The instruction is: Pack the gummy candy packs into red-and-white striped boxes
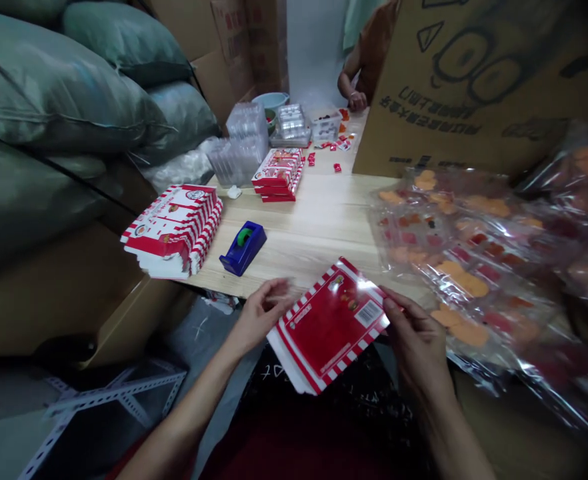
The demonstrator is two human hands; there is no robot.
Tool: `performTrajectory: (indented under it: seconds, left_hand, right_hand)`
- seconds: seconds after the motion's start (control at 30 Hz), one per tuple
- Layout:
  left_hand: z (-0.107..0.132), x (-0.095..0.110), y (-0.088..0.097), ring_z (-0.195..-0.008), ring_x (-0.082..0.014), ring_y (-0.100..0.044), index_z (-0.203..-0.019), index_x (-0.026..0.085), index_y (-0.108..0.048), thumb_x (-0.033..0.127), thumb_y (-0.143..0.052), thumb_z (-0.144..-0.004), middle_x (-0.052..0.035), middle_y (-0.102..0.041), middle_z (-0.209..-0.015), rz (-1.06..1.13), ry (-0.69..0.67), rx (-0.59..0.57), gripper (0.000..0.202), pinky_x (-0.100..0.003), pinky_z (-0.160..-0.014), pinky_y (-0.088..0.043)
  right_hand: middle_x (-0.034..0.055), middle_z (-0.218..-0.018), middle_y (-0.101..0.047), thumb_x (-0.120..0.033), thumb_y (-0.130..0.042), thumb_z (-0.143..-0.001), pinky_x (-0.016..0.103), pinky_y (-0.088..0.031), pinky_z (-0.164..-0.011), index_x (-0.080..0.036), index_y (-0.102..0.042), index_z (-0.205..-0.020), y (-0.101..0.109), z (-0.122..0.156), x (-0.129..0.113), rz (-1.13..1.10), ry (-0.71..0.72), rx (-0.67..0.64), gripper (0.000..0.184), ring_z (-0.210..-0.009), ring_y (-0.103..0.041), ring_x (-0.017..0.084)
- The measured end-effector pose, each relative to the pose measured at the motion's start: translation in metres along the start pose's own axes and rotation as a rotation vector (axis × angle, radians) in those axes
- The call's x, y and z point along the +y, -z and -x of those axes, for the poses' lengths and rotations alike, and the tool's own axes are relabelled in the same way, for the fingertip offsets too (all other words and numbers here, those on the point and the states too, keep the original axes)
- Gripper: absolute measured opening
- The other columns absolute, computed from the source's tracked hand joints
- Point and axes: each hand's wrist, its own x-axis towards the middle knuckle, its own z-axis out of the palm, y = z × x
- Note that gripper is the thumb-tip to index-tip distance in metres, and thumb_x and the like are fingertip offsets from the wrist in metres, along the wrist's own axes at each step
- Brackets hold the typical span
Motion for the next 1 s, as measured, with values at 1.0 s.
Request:
performTrajectory:
  seconds: [1.0]
  left_hand:
    - [-0.178, -0.002, -0.022, -0.115, -0.0291, -0.064, -0.112, 0.021, -0.073, 0.027, -0.065, -0.092, -0.0119, -0.074, -0.117, -0.558, -0.266, -0.148, 0.022, -0.048, -0.108, -0.045]
  right_hand:
    - [0.0144, -0.115, -0.074, -0.045, -0.055, -0.098, 0.056, -0.049, -0.099, -0.019, -0.071, -0.121, 0.006, -0.069, 0.058, 0.738, 0.484, 0.118, 0.038, -0.107, -0.064, 0.034]
